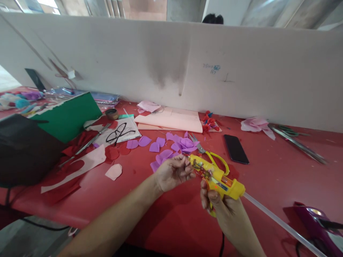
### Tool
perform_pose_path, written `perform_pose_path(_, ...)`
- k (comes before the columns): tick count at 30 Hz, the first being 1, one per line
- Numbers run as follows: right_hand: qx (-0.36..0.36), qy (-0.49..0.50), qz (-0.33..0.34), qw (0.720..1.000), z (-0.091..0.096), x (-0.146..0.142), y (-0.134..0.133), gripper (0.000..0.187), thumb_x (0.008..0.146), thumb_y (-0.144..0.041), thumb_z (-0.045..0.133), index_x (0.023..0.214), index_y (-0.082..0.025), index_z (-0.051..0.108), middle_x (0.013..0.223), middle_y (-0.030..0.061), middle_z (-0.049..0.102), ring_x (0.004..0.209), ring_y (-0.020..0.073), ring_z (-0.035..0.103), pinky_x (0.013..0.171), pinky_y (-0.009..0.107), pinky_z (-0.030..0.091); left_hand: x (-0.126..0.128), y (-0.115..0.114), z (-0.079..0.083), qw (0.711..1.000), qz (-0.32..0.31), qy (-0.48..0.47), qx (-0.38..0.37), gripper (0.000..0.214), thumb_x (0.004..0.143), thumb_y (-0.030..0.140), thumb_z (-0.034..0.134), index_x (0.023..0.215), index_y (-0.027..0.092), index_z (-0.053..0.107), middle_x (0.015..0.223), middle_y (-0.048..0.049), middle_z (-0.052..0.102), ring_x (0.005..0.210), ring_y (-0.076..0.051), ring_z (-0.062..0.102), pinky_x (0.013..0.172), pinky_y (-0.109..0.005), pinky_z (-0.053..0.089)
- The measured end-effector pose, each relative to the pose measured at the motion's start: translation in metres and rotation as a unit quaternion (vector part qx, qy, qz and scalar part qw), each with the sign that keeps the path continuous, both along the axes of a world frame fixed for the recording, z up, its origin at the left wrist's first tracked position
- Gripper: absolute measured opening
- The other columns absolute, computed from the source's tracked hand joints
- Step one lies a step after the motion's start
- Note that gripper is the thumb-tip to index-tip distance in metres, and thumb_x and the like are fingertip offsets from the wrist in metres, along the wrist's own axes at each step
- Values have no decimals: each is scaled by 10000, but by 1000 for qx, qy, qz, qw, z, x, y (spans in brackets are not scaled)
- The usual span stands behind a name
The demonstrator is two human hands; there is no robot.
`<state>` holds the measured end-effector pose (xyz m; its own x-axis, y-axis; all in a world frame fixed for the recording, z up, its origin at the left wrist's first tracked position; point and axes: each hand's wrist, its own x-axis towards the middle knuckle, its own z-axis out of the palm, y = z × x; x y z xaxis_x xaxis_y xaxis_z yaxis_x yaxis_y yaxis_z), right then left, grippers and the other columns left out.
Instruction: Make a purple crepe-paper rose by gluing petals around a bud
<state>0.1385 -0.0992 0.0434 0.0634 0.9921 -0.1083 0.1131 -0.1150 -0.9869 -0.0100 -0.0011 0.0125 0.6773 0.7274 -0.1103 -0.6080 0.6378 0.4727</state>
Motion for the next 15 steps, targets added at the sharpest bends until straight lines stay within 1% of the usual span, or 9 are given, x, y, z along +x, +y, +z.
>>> perform_pose_path(5, -14, -7, -7, 1000, 4, -2, -3, 469, 798, -634, 559, 832, -168, 606, 557, -7, 522, 494, 107, 451, 479, 237, 383, 1, 0, 1, 1000, 5, 16, -19, 145, 713, 165, 665, 604, 122, 579, 463, 20, 452, 438, -67, 394, 665, -267, 503)
perform_pose_path(9, -5, -18, -9, 1000, 5, -2, -4, 489, 788, -652, 554, 823, -168, 612, 553, -6, 522, 487, 108, 452, 474, 241, 391, 1, 0, 2, 999, 14, 12, -29, 163, 670, 151, 698, 585, 116, 564, 469, 17, 467, 439, -64, 407, 642, -261, 500)
perform_pose_path(12, -2, -17, -24, 1000, 5, -3, -6, 484, 781, -652, 562, 816, -173, 610, 545, -8, 526, 483, 109, 464, 472, 238, 402, 1, 0, 1, 999, 18, 11, -27, 176, 680, 150, 686, 575, 120, 548, 479, 15, 477, 442, -65, 412, 640, -263, 501)
perform_pose_path(15, -16, -4, -36, 999, 5, -4, -10, 482, 760, -653, 590, 826, -176, 615, 554, -5, 542, 489, 112, 484, 473, 235, 411, 0, 0, 0, 1000, 15, 13, -21, 125, 702, 139, 654, 615, 121, 566, 494, 17, 489, 437, -67, 410, 643, -270, 503)
